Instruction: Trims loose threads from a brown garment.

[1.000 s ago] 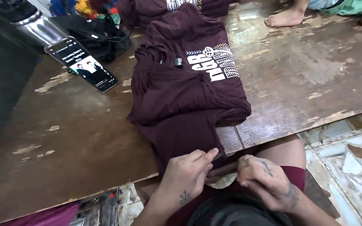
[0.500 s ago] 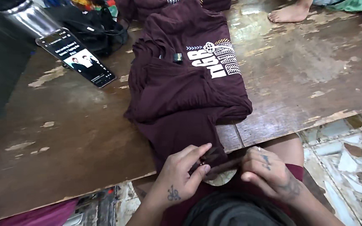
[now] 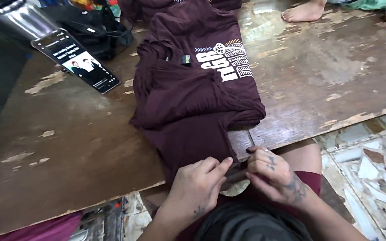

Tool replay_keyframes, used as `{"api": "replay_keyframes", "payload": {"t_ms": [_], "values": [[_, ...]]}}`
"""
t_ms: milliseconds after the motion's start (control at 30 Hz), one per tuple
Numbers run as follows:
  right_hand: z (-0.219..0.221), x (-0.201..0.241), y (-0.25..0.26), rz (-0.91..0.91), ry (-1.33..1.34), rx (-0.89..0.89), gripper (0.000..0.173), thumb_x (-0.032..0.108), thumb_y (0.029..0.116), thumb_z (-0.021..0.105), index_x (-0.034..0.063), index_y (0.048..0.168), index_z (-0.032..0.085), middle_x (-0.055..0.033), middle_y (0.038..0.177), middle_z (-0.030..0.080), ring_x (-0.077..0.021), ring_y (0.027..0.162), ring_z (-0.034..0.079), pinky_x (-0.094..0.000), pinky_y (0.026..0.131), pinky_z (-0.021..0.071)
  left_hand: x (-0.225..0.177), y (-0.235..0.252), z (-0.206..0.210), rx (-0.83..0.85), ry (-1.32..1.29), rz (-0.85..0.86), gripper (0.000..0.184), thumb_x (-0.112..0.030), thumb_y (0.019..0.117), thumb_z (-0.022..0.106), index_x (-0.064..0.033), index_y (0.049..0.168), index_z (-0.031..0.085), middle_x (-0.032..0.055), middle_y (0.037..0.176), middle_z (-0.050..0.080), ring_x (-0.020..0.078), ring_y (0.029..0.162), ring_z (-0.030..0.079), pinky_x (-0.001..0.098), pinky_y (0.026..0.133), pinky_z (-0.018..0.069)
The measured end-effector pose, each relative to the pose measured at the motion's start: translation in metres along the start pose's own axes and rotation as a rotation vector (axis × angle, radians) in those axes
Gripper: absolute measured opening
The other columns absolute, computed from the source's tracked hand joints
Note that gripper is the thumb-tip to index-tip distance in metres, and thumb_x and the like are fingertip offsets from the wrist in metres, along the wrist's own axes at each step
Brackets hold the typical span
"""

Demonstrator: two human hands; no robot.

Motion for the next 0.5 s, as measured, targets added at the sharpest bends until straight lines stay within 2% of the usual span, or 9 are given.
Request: {"api": "replay_keyframes", "payload": {"t_ms": [100,167,200,233,267,300,333,400,500], "values": [[-0.003,0.006,-0.002,-0.026,0.029,-0.031,0.024,0.016,0.0994,0.049,0.0043,0.08,0.058,-0.0119,0.07,0.06,-0.0245,0.072,0.064,-0.0401,0.101,0.0472,0.002,0.0,-0.005,-0.053,0.0,-0.034,0.03,-0.013,0.0983,0.055,-0.0053,0.12,0.075,0.0113,0.09,0.074,0.0229,0.073,0.072,0.0341,0.063,0.0573],[-0.004,0.009,-0.001,-0.036,-0.036,-0.042,0.034,0.023,0.1026,0.047,0.0059,0.074,0.057,-0.0102,0.062,0.057,-0.0238,0.063,0.061,-0.0399,0.095,0.0493,0.018,-0.003,-0.01,-0.085,-0.177,-0.189,0.034,-0.017,0.0992,0.057,0.0003,0.125,0.071,0.0122,0.097,0.073,0.0179,0.082,0.07,0.0299,0.075,0.0574],[-0.002,0.01,0.003,-0.035,-0.081,-0.045,0.038,0.028,0.1047,0.049,0.0068,0.076,0.059,-0.0103,0.064,0.058,-0.0246,0.064,0.061,-0.0402,0.091,0.0511,0.029,-0.005,-0.011,-0.112,-0.301,-0.292,0.038,-0.018,0.0989,0.057,0.0034,0.128,0.067,0.0099,0.099,0.072,0.0114,0.083,0.066,0.0245,0.075,0.0556],[0.002,0.01,0.007,-0.028,-0.126,-0.043,0.035,0.034,0.1048,0.053,0.008,0.084,0.065,-0.0118,0.073,0.063,-0.0265,0.073,0.065,-0.0408,0.088,0.0526,0.038,-0.007,-0.011,-0.152,-0.422,-0.376,0.04,-0.018,0.0986,0.058,0.0065,0.13,0.064,0.0067,0.099,0.07,0.0058,0.079,0.064,0.0206,0.071,0.0551],[0.008,0.01,0.012,-0.023,-0.163,-0.036,0.028,0.034,0.1021,0.058,0.0101,0.1,0.072,-0.0142,0.087,0.068,-0.0291,0.084,0.068,-0.0426,0.088,0.0542,0.045,-0.008,-0.01,-0.19,-0.51,-0.434,0.041,-0.016,0.0982,0.058,0.0083,0.131,0.06,0.0029,0.097,0.068,0.002,0.075,0.063,0.018,0.065,0.0551],[0.014,0.009,0.016,-0.041,-0.192,-0.045,0.021,0.028,0.0989,0.063,0.0128,0.107,0.075,-0.0158,0.096,0.071,-0.0315,0.091,0.069,-0.0448,0.088,0.0549,0.049,-0.009,-0.009,-0.21,-0.559,-0.461,0.041,-0.014,0.098,0.057,0.0091,0.132,0.058,0.0007,0.096,0.067,0.0004,0.073,0.063,0.0169,0.061,0.0551],[0.017,0.009,0.015,-0.081,-0.203,-0.084,0.015,0.02,0.0965,0.063,0.0134,0.103,0.075,-0.0148,0.094,0.071,-0.031,0.09,0.069,-0.0444,0.088,0.0548,0.05,-0.01,-0.007,-0.206,-0.576,-0.464,0.041,-0.013,0.0984,0.056,0.0093,0.132,0.058,0.0003,0.097,0.067,0.0002,0.073,0.063,0.0168,0.061,0.0549],[0.008,0.013,0.005,-0.15,-0.191,-0.164,0.013,0.013,0.099,0.058,0.0114,0.1,0.07,-0.0102,0.086,0.067,-0.0256,0.084,0.065,-0.0387,0.087,0.0525,0.05,-0.012,-0.007,-0.157,-0.545,-0.425,0.042,-0.018,0.1004,0.055,0.0077,0.133,0.06,0.004,0.102,0.069,0.0022,0.079,0.064,0.0189,0.067,0.0555],[-0.016,0.013,-0.023,-0.07,-0.121,-0.005,0.018,0.021,0.1058,0.051,0.0114,0.098,0.064,-0.0055,0.082,0.06,-0.0178,0.081,0.062,-0.0313,0.085,0.0521,0.043,-0.023,-0.015,-0.095,-0.48,-0.315,0.047,-0.032,0.1052,0.051,0.0041,0.134,0.062,0.0108,0.107,0.07,0.0058,0.091,0.065,0.0218,0.083,0.0547]]}}
Point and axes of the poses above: each hand's wrist, its own y-axis towards the middle knuckle, its own z-axis out of the palm, x = y × z, the point moved 10 cm from there along y, towards the middle knuckle
